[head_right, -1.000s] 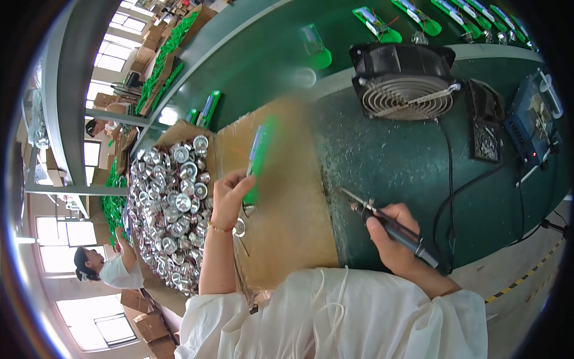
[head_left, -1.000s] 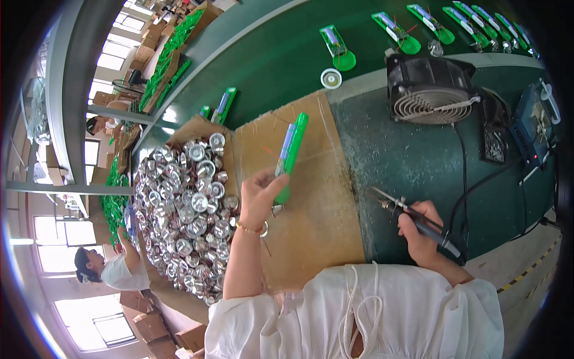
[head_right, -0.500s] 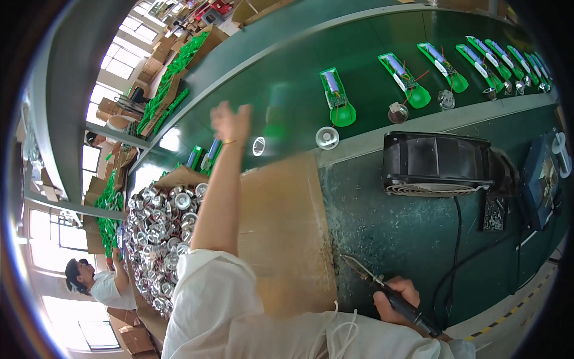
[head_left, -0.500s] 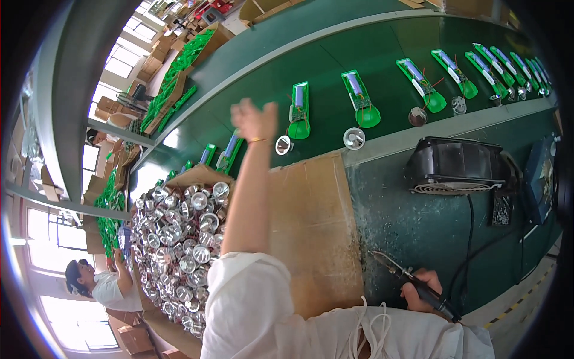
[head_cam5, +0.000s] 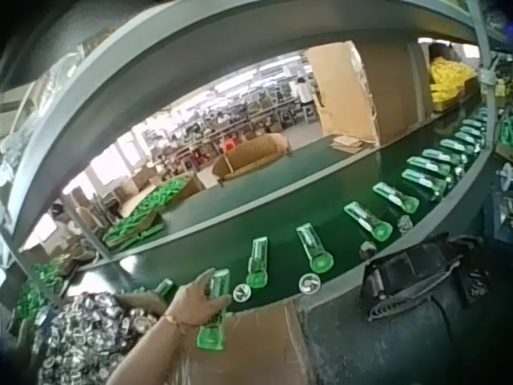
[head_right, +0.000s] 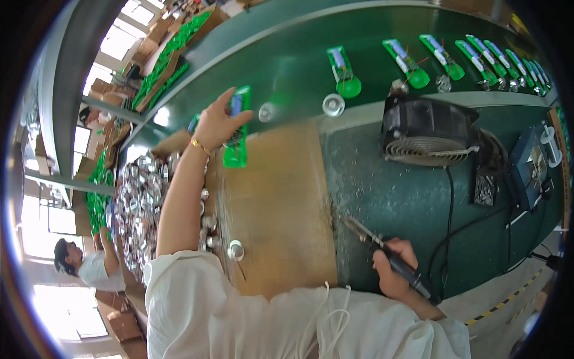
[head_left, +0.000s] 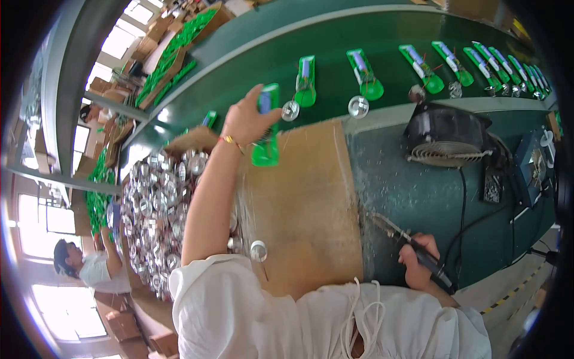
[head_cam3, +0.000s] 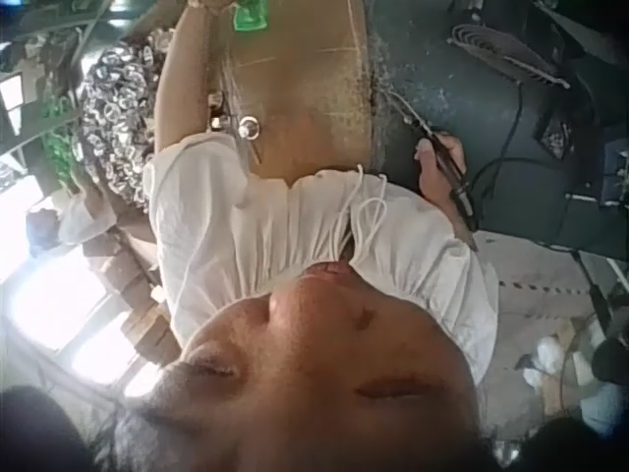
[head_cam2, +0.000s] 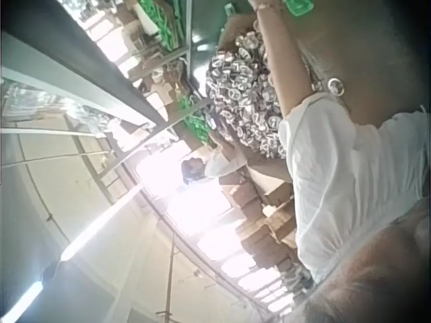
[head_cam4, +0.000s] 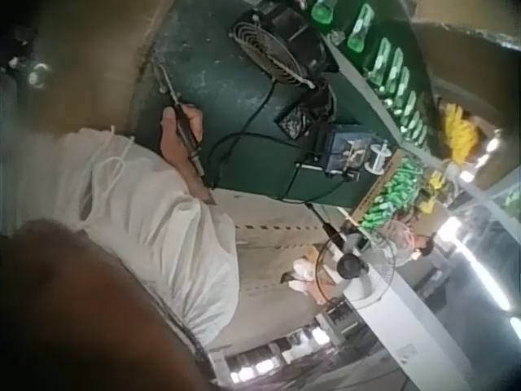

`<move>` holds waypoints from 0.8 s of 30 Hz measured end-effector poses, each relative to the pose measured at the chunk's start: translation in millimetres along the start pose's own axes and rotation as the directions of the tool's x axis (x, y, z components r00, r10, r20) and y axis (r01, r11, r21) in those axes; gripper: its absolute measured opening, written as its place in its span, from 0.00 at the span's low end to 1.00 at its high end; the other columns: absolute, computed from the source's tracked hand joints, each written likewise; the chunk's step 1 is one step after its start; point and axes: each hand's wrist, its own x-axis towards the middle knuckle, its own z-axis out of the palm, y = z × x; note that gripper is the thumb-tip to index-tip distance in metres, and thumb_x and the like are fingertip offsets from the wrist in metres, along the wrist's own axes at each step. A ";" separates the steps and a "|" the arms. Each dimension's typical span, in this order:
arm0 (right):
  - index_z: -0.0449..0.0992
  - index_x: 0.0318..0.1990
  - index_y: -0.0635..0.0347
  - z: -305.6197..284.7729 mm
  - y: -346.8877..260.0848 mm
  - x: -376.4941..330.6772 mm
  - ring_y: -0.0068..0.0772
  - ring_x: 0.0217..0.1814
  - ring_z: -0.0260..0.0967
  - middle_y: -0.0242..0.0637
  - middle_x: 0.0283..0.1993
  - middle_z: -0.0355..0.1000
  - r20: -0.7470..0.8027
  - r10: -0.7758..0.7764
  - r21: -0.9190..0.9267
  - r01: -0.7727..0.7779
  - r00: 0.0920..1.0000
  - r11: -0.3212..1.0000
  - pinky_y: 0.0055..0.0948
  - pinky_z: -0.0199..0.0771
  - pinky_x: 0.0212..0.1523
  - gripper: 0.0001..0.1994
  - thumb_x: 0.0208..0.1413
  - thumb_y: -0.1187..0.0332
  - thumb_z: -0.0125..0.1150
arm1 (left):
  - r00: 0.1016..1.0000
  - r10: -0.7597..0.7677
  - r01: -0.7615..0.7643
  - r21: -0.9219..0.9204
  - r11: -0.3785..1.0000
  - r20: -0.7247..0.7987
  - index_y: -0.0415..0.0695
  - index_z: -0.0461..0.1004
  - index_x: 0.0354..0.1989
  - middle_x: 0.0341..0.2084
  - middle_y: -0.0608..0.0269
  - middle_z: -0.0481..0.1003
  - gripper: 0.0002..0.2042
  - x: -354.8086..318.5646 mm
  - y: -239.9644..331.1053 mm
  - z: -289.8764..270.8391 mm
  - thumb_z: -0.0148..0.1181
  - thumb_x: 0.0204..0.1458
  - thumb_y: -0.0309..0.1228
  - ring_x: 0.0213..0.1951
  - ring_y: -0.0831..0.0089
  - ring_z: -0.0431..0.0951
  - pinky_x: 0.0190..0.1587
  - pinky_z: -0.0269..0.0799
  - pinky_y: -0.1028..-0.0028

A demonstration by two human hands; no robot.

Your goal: The person solders wires and components onto LED circuit boards with a soldering iron, assembling the parts at a factory workstation.

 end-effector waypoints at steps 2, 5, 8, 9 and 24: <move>0.62 0.32 0.63 2.3 -1.7 2.9 0.19 0.21 0.62 0.34 0.25 0.64 -0.066 0.025 -0.028 -0.027 0.998 0.999 0.19 0.63 0.22 0.06 0.49 0.79 0.53 | 0.983 -0.038 0.075 -0.202 0.977 0.180 0.41 0.64 0.52 0.32 0.42 0.74 0.34 -53.0 32.5 15.7 0.61 0.37 0.48 0.34 0.51 0.76 0.39 0.71 0.62; 0.63 0.32 0.63 5.3 -9.2 2.8 0.17 0.20 0.61 0.34 0.24 0.64 -0.050 0.013 -0.073 -0.017 0.999 0.997 0.17 0.63 0.22 0.05 0.51 0.75 0.53 | 0.990 0.055 -0.036 -0.139 0.990 0.133 0.42 0.62 0.54 0.30 0.45 0.73 0.32 -146.0 40.0 52.2 0.59 0.39 0.46 0.31 0.49 0.75 0.36 0.71 0.60; 0.64 0.32 0.64 10.4 -12.4 6.0 0.18 0.18 0.60 0.34 0.21 0.65 -0.056 -0.011 -0.126 0.004 0.998 0.992 0.17 0.62 0.20 0.06 0.52 0.73 0.53 | 0.994 -0.110 0.111 -0.126 0.986 0.020 0.44 0.55 0.58 0.29 0.50 0.72 0.36 -204.4 52.8 72.8 0.61 0.40 0.45 0.29 0.54 0.75 0.31 0.72 0.61; 0.64 0.33 0.64 8.4 -7.3 6.6 0.18 0.18 0.60 0.35 0.21 0.65 -0.039 -0.038 -0.114 0.034 0.998 0.993 0.16 0.61 0.20 0.06 0.52 0.72 0.54 | 0.983 -0.181 0.176 -0.181 0.968 -0.009 0.44 0.55 0.58 0.28 0.51 0.72 0.36 -220.9 58.2 66.5 0.61 0.41 0.45 0.27 0.57 0.75 0.28 0.72 0.63; 0.65 0.34 0.65 4.8 -3.9 -2.7 0.17 0.17 0.60 0.34 0.21 0.66 -0.030 -0.120 -0.136 0.115 0.992 0.984 0.16 0.60 0.18 0.08 0.53 0.70 0.55 | 0.958 0.133 -0.042 0.332 0.942 -0.255 0.49 0.75 0.29 0.39 0.66 0.73 0.05 -297.5 -5.9 36.1 0.53 0.44 0.29 0.51 0.65 0.67 0.56 0.51 0.56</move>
